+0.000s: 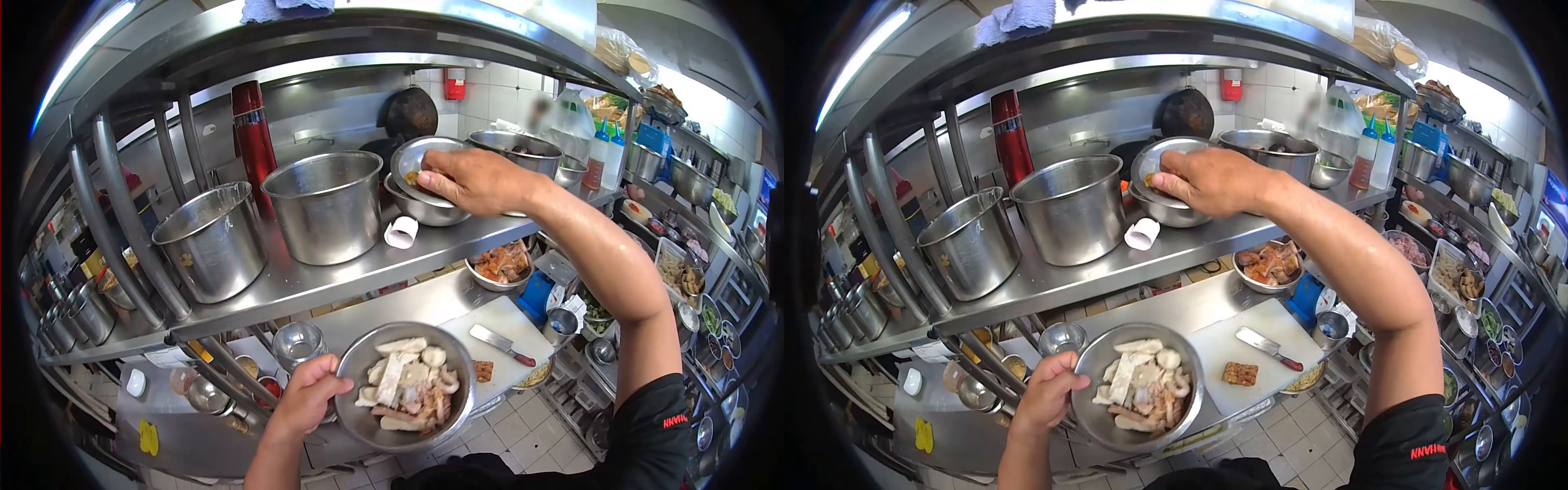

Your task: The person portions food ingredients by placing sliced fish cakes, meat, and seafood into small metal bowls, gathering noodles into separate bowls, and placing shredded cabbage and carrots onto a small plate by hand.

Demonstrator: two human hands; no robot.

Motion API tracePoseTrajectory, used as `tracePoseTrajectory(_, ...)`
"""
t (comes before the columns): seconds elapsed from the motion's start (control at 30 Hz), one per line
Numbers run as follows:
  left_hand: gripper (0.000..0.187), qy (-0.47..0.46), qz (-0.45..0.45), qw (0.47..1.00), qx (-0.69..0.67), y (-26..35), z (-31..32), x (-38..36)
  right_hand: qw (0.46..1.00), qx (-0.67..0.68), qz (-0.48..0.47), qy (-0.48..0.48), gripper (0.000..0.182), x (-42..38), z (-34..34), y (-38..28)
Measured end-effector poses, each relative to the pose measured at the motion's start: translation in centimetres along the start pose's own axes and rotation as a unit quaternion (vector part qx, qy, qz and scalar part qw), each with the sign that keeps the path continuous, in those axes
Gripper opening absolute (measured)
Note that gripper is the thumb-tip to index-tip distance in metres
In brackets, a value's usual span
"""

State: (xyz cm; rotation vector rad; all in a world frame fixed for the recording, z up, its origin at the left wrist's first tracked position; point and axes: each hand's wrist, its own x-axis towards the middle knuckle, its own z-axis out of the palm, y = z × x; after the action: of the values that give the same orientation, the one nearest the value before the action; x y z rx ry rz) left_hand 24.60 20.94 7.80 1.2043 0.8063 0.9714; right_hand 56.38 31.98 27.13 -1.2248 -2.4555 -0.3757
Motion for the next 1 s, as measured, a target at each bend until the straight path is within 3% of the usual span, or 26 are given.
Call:
tracePoseTrajectory(0.07, 0.008, -0.032, 0.034, 0.999, 0.002, 0.4, 1.2, 0.9, 0.997, 0.065, -0.033, -0.002, 0.045, 0.7, 0.1, 0.6)
tracePoseTrajectory(0.23, 0.008, -0.038, 0.0, 0.999, -0.002, 3.6, 6.3, 2.9, 0.995, 0.083, -0.023, -0.058, 0.053, 2.7, -0.5, 1.8)
tracePoseTrajectory(0.37, 0.015, 0.01, -0.048, 0.996, 0.069, 6.5, 10.8, 4.6, 0.996, 0.093, -0.005, -0.014, 0.061, 4.3, -0.3, 4.2)
tracePoseTrajectory(0.47, 0.019, 0.031, 0.013, 0.999, 0.028, 4.6, 11.6, 7.7, 0.989, 0.143, -0.007, 0.028, 0.062, 4.7, -1.5, 5.4)
tracePoseTrajectory(0.53, 0.018, 0.058, 0.02, 0.998, 0.021, 4.8, 13.1, 8.1, 0.937, 0.345, 0.038, -0.041, 0.056, 3.3, -3.2, 4.8)
tracePoseTrajectory(0.57, 0.017, 0.078, 0.04, 0.996, 0.004, 4.8, 13.7, 8.3, 0.928, 0.366, 0.02, -0.07, 0.05, 2.0, -4.2, 4.2)
tracePoseTrajectory(0.67, 0.013, 0.11, 0.048, 0.993, -0.007, 5.5, 14.9, 7.6, 0.951, 0.273, -0.006, -0.142, 0.05, -2.5, -6.1, 1.0)
tracePoseTrajectory(0.73, 0.013, 0.111, 0.031, 0.993, -0.012, 5.6, 15.4, 7.4, 0.929, 0.306, -0.099, -0.185, 0.048, -3.4, -4.6, 1.4)
tracePoseTrajectory(0.77, 0.014, 0.108, 0.029, 0.994, 0.008, 5.1, 14.7, 7.5, 0.925, 0.314, -0.096, -0.192, 0.048, -3.7, -4.4, 1.7)
tracePoseTrajectory(0.87, 0.015, 0.11, 0.031, 0.993, 0.035, 4.4, 14.7, 7.1, 0.915, 0.315, -0.214, -0.133, 0.038, -4.0, -4.0, 3.3)
tracePoseTrajectory(1.0, 0.016, 0.112, 0.013, 0.991, 0.069, 2.5, 15.0, 6.4, 0.926, 0.342, -0.157, -0.034, 0.027, -8.6, -4.9, 3.6)
